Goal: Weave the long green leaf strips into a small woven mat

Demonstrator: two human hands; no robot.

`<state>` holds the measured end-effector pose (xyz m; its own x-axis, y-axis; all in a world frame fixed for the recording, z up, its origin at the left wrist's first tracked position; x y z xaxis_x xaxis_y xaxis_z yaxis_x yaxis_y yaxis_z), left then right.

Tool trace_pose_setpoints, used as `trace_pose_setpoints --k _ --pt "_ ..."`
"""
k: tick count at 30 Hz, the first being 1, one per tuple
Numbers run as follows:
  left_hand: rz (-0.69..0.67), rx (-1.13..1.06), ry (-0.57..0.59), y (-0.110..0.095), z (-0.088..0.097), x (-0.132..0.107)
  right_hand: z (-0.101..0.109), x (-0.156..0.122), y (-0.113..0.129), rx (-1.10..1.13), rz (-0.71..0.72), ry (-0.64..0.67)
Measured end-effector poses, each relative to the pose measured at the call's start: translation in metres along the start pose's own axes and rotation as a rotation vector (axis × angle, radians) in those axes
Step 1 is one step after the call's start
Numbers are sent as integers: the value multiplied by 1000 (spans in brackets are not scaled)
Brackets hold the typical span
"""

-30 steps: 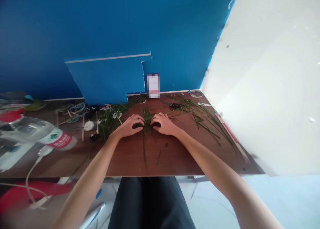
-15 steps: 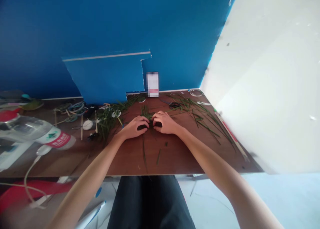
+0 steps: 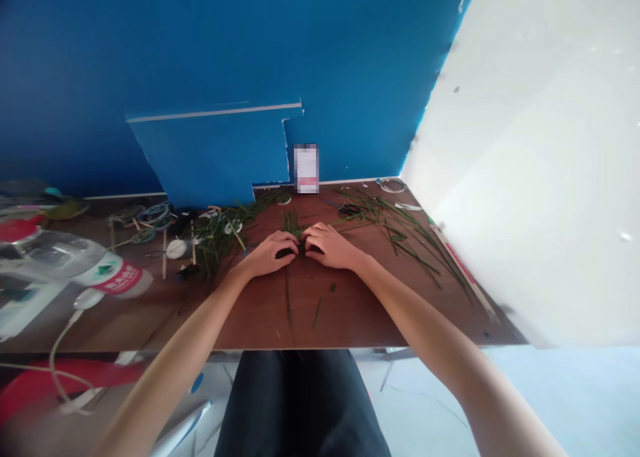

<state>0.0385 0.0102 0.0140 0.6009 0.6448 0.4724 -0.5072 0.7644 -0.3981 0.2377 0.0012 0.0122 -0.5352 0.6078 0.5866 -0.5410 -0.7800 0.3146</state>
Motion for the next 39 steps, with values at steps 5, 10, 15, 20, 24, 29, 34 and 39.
trace_pose_setpoints --k 5,10,15,20,24,29,34,39 --pt "-5 -4 -4 0 0 0 -4 0 3 -51 21 15" --pt "1 6 9 0 -1 0 -7 -1 5 -85 13 8" --pt "8 8 6 0 -1 1 -6 0 5 -116 -35 -39" --pt "13 4 -12 2 -3 2 -3 1 2 -108 -103 -94" --pt "31 -1 -35 4 -5 3 -2 1 0 -77 -104 -99" --pt "47 -17 -68 6 -8 3 -3 0 -4 -81 -96 -67" --pt "58 -52 -66 3 -5 3 -4 -1 -5 -82 -101 -68" --pt "32 0 -52 4 18 0 -3 -1 -5 -89 -82 -63"
Point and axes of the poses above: each hand's wrist, its own x-axis towards the middle knuckle, its own z-axis out of the back of the hand, y = z × x, the point moved 3 cm from there along x, towards the middle knuckle, and after that the axes turned 15 degrees about -y, right-handed, at the moved point
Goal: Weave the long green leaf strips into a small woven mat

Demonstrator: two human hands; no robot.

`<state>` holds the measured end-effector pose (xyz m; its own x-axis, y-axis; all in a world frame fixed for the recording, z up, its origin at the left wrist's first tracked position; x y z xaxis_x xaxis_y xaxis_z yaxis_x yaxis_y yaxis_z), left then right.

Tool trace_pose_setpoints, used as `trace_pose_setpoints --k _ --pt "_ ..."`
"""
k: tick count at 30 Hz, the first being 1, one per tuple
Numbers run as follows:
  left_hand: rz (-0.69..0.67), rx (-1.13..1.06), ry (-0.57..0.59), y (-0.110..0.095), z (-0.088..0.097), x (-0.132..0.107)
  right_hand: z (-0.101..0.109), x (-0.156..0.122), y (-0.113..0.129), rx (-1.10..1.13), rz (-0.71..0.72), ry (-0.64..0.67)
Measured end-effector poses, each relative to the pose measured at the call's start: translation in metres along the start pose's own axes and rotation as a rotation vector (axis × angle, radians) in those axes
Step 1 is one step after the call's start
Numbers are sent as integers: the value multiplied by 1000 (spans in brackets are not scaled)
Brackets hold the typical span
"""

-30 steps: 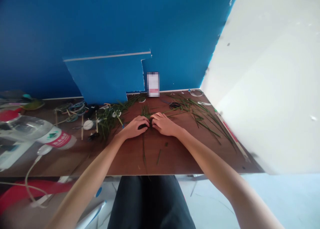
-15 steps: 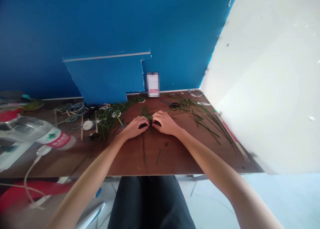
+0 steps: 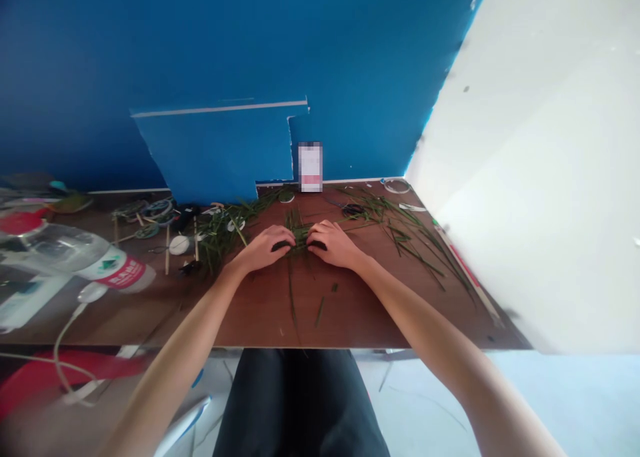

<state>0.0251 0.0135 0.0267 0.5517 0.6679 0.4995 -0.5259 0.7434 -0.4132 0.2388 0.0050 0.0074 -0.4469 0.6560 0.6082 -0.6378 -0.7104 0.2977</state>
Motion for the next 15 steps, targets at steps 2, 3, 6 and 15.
trace_pose_setpoints --k 2,3,6,15 --pt "2 21 -5 4 10 -2 -1 0 0 -4 5 7" --pt "6 26 2 6 14 -4 -1 0 -1 -6 6 10" --pt "21 25 54 13 18 -7 -2 0 -1 -6 8 1" --pt "62 -14 150 21 17 -10 -6 -1 -6 23 -8 -24"
Point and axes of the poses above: each hand's wrist, its own x-axis towards the middle knuckle, its own z-axis out of the back of the hand, y = z × x, the point moved 3 cm from there along x, towards the middle knuckle, and after that the axes turned 15 degrees about -y, right-handed, at the moved point
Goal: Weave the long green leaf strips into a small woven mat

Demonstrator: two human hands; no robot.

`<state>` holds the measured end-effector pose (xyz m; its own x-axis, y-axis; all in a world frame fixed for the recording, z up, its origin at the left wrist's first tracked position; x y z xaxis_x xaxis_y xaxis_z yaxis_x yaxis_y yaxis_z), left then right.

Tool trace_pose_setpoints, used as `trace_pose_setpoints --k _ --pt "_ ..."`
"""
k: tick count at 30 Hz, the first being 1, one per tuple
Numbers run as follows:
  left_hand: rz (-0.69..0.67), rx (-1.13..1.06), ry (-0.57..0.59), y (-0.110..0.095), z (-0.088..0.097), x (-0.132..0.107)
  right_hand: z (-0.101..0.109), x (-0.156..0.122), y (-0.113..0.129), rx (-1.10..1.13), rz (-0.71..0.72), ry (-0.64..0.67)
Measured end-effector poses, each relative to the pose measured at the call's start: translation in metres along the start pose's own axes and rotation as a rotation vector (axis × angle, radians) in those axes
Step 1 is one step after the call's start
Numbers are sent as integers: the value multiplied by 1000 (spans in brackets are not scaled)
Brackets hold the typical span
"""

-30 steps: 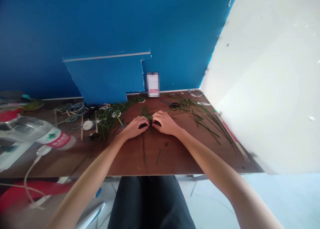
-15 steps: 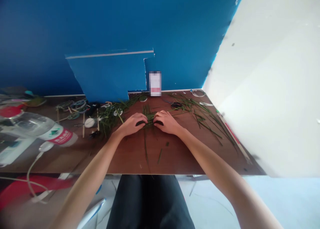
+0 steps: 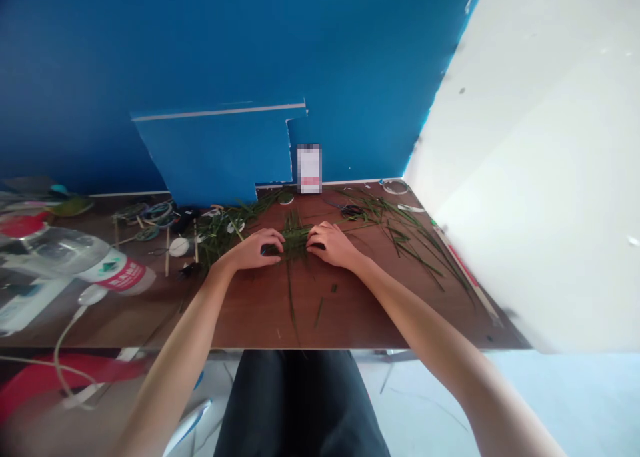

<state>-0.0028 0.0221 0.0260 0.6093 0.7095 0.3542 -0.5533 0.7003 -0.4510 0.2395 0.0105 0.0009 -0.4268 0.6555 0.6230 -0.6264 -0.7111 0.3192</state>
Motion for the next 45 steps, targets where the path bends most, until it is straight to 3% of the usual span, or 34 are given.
trace_pose_setpoints --k 45 --pt "107 -138 144 10 2 -3 -2 0 -1 8 3 1"
Point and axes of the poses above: each hand's wrist, its own x-axis towards the middle knuckle, its own z-axis out of the back of the hand, y = z × x, the point moved 3 cm from there along x, towards the middle knuckle, and after that the axes turned 15 degrees about -y, right-handed, at the moved point
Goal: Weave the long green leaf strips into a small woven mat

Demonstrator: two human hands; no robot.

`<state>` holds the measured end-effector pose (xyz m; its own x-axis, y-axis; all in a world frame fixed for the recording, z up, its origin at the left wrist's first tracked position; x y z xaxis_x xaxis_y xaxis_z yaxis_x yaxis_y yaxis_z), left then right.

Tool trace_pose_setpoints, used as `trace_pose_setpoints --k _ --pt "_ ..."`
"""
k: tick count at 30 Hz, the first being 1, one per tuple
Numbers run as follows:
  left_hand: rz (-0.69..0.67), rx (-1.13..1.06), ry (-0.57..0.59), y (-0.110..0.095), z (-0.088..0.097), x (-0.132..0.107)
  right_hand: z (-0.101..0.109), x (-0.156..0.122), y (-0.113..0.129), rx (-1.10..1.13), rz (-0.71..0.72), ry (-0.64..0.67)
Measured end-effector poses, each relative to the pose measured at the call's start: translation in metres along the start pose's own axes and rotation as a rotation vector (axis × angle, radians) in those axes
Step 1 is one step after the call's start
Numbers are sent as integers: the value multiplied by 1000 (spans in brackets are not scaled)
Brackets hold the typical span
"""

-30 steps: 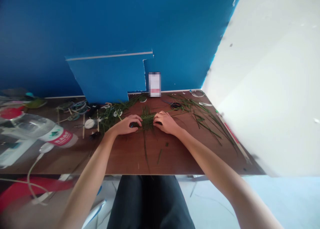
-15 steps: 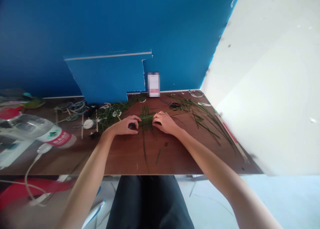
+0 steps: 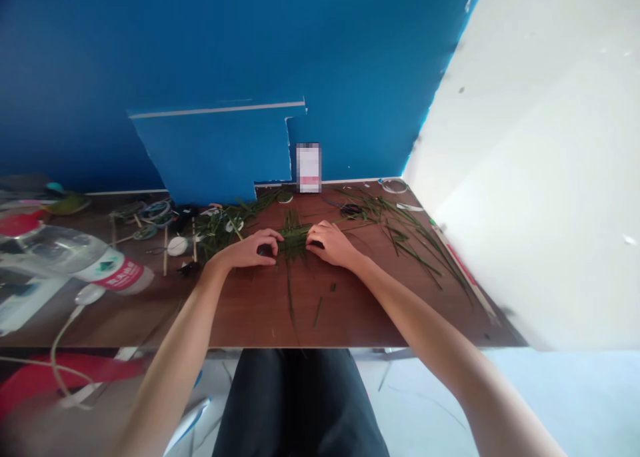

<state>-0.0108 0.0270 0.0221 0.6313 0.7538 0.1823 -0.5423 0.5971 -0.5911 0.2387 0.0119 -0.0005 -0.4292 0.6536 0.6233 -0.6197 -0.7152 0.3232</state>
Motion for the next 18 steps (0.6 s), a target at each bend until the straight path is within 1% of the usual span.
trace_pose_setpoints --k 10,18 --pt "30 -14 25 0 -1 1 1 0 0 5 -25 -9" --pt "23 -38 19 2 -1 1 1 0 0 -6 -34 -4"
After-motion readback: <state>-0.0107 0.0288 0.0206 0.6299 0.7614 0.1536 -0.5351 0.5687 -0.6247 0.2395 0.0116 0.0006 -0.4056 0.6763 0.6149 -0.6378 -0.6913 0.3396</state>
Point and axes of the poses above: each hand's wrist, its own x-axis towards the middle knuckle, its own z-axis out of the back of the hand, y = z × x, the point moved 3 cm from there along x, towards the middle knuckle, and after that the axes turned 15 degrees about -y, right-handed, at the moved point
